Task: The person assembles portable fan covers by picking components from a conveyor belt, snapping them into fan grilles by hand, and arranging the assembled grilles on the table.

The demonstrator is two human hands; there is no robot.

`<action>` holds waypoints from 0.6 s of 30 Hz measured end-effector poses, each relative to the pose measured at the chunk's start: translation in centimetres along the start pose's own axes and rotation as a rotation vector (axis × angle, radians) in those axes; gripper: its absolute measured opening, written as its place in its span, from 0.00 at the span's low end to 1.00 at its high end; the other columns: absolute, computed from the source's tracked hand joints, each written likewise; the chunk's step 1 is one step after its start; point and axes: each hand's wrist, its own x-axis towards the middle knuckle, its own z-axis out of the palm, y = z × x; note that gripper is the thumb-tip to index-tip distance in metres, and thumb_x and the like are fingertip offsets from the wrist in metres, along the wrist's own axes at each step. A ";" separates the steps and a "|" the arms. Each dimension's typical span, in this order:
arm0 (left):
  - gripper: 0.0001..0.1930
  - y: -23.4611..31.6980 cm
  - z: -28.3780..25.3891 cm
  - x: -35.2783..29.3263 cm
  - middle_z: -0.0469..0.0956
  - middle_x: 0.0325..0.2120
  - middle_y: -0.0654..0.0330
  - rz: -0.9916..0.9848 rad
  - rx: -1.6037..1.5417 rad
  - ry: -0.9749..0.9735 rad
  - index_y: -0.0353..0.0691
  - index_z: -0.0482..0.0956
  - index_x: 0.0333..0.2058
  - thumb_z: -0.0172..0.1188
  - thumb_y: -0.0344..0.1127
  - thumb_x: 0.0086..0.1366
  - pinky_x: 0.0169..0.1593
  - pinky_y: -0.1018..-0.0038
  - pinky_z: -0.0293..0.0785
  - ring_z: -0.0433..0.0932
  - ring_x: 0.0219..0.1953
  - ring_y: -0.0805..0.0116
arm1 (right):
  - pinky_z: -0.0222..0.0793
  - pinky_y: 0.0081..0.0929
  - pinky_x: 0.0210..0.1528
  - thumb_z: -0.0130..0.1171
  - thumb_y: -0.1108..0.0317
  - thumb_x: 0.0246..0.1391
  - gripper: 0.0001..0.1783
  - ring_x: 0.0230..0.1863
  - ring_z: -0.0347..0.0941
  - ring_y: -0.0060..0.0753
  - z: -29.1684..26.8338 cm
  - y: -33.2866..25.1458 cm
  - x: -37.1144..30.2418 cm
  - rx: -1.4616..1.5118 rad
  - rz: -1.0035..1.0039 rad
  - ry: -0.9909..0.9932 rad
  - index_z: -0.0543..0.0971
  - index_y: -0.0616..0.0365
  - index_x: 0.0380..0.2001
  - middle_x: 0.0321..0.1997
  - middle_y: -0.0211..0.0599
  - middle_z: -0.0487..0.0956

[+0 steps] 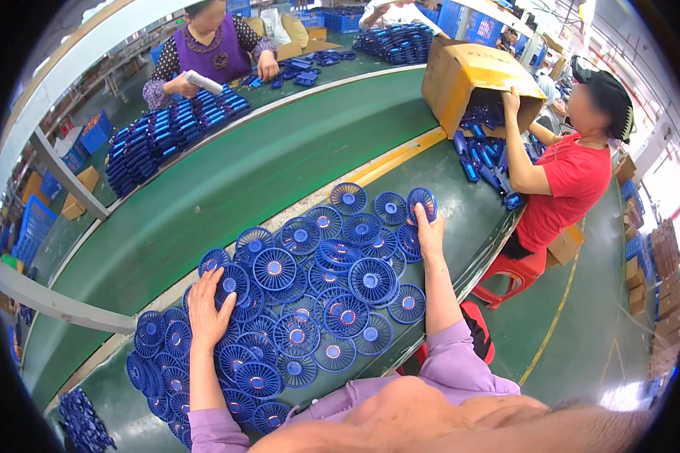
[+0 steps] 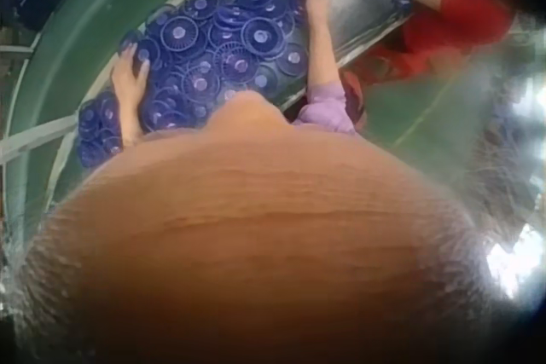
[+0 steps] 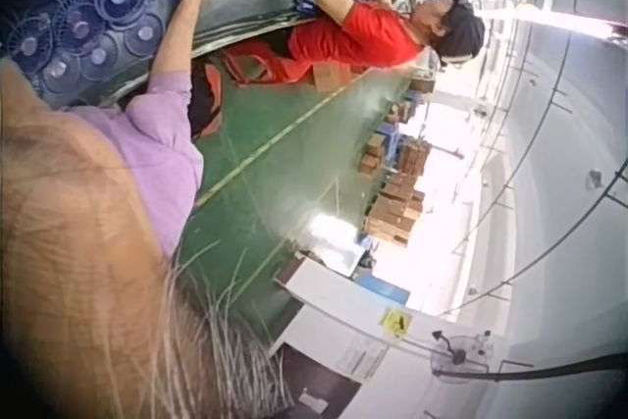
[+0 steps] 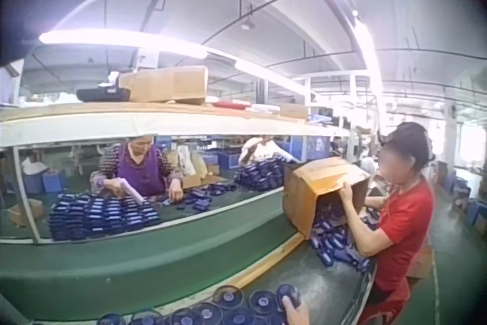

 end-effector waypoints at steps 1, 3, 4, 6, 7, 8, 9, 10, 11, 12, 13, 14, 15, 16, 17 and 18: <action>0.29 -0.1 0.1 0.0 0.70 0.58 0.47 0.003 0.001 0.002 0.43 0.70 0.59 0.60 0.46 0.61 0.64 0.55 0.57 0.67 0.60 0.49 | 0.77 0.22 0.36 0.56 0.63 0.63 0.13 0.35 0.75 0.21 0.1 -0.1 0.0 0.002 0.014 0.012 0.80 0.61 0.43 0.37 0.31 0.79; 0.29 -0.1 0.1 0.0 0.70 0.58 0.47 0.008 0.006 0.009 0.43 0.70 0.59 0.60 0.46 0.61 0.64 0.55 0.57 0.68 0.60 0.49 | 0.77 0.22 0.35 0.57 0.64 0.63 0.12 0.36 0.75 0.20 0.1 0.0 0.1 0.029 0.031 0.029 0.80 0.61 0.43 0.37 0.31 0.79; 0.29 0.1 0.0 0.0 0.70 0.58 0.47 0.011 0.001 0.013 0.43 0.70 0.59 0.61 0.46 0.61 0.64 0.55 0.57 0.68 0.60 0.49 | 0.77 0.22 0.35 0.57 0.64 0.62 0.12 0.36 0.75 0.20 0.1 -0.1 0.2 0.029 0.027 0.029 0.80 0.61 0.43 0.37 0.30 0.79; 0.29 0.1 -0.1 0.0 0.70 0.58 0.47 0.005 0.002 0.015 0.43 0.70 0.59 0.61 0.46 0.61 0.64 0.55 0.58 0.68 0.60 0.49 | 0.77 0.22 0.35 0.57 0.64 0.62 0.12 0.35 0.75 0.20 0.3 0.0 0.1 0.047 0.022 0.024 0.80 0.61 0.43 0.37 0.29 0.79; 0.29 -0.1 -0.1 0.0 0.70 0.58 0.47 0.006 -0.002 0.015 0.43 0.70 0.59 0.61 0.46 0.61 0.64 0.55 0.57 0.68 0.60 0.49 | 0.77 0.21 0.35 0.58 0.64 0.62 0.13 0.36 0.74 0.19 0.3 0.0 0.2 0.050 0.026 0.014 0.79 0.61 0.45 0.38 0.29 0.79; 0.29 -0.3 0.0 -0.2 0.70 0.58 0.47 0.005 -0.007 0.011 0.43 0.70 0.59 0.61 0.46 0.61 0.64 0.55 0.57 0.68 0.60 0.49 | 0.77 0.19 0.34 0.59 0.65 0.61 0.14 0.36 0.74 0.18 0.3 0.0 0.0 0.052 0.035 0.003 0.79 0.62 0.46 0.40 0.30 0.79; 0.29 -0.2 -0.1 -0.2 0.70 0.58 0.47 0.000 -0.009 0.009 0.43 0.70 0.59 0.61 0.46 0.61 0.64 0.54 0.57 0.67 0.60 0.49 | 0.77 0.22 0.34 0.58 0.64 0.62 0.12 0.34 0.74 0.19 0.6 0.0 -0.1 0.057 0.027 0.019 0.79 0.61 0.43 0.36 0.28 0.78; 0.29 -0.3 0.0 0.0 0.70 0.58 0.47 -0.005 -0.005 0.007 0.43 0.70 0.59 0.61 0.46 0.61 0.64 0.54 0.57 0.67 0.60 0.49 | 0.77 0.22 0.34 0.58 0.64 0.62 0.12 0.34 0.74 0.19 0.7 0.0 0.0 0.068 0.016 0.021 0.79 0.61 0.43 0.36 0.28 0.78; 0.29 -0.2 0.0 0.0 0.70 0.58 0.47 -0.011 -0.002 0.000 0.43 0.70 0.59 0.61 0.46 0.61 0.64 0.54 0.57 0.67 0.61 0.48 | 0.77 0.21 0.34 0.58 0.64 0.62 0.12 0.34 0.74 0.19 0.4 0.0 0.0 0.053 0.015 0.015 0.79 0.61 0.42 0.36 0.28 0.78; 0.29 0.0 0.0 0.1 0.70 0.58 0.47 -0.012 -0.012 0.000 0.43 0.70 0.59 0.61 0.46 0.60 0.64 0.54 0.57 0.67 0.61 0.49 | 0.76 0.21 0.34 0.58 0.64 0.62 0.12 0.34 0.74 0.18 0.2 0.0 0.1 0.038 0.014 0.010 0.79 0.62 0.42 0.36 0.28 0.78; 0.29 0.2 0.0 0.2 0.70 0.58 0.47 -0.006 -0.024 0.000 0.43 0.70 0.59 0.61 0.46 0.60 0.65 0.54 0.57 0.67 0.61 0.49 | 0.76 0.20 0.34 0.59 0.64 0.61 0.12 0.34 0.73 0.18 -0.1 -0.1 0.2 0.057 0.026 0.014 0.79 0.62 0.42 0.35 0.27 0.78; 0.30 0.3 -0.2 0.2 0.70 0.58 0.46 0.005 -0.034 0.002 0.43 0.70 0.59 0.61 0.47 0.60 0.65 0.54 0.57 0.67 0.61 0.49 | 0.76 0.20 0.34 0.59 0.64 0.61 0.12 0.34 0.73 0.18 -0.4 -0.3 0.2 0.068 0.015 0.023 0.79 0.62 0.42 0.35 0.27 0.78; 0.30 0.1 -0.1 0.2 0.70 0.58 0.46 -0.005 -0.027 0.002 0.43 0.70 0.59 0.61 0.47 0.60 0.65 0.54 0.56 0.67 0.61 0.49 | 0.76 0.20 0.34 0.59 0.65 0.61 0.12 0.34 0.73 0.18 -0.4 -0.2 0.3 0.032 0.029 0.010 0.79 0.62 0.43 0.36 0.27 0.78; 0.29 -0.5 0.1 -0.2 0.70 0.57 0.46 0.002 -0.052 0.000 0.43 0.71 0.59 0.61 0.47 0.60 0.65 0.54 0.57 0.67 0.61 0.49 | 0.75 0.19 0.34 0.60 0.65 0.60 0.13 0.34 0.73 0.17 -0.3 0.0 0.1 -0.003 0.043 -0.003 0.78 0.62 0.44 0.36 0.27 0.78; 0.29 -1.0 0.4 -0.5 0.71 0.57 0.46 0.001 -0.045 0.008 0.43 0.71 0.59 0.61 0.46 0.60 0.64 0.54 0.58 0.68 0.61 0.48 | 0.75 0.19 0.34 0.60 0.66 0.60 0.14 0.35 0.73 0.17 0.4 0.0 -0.1 0.034 -0.001 0.011 0.78 0.62 0.46 0.38 0.26 0.78; 0.30 -1.2 0.6 -0.6 0.72 0.56 0.45 0.000 -0.051 0.006 0.42 0.71 0.58 0.62 0.47 0.59 0.63 0.54 0.59 0.68 0.60 0.48 | 0.75 0.19 0.34 0.60 0.67 0.60 0.14 0.35 0.73 0.17 0.5 0.3 -0.1 0.038 -0.001 -0.007 0.78 0.62 0.46 0.38 0.27 0.78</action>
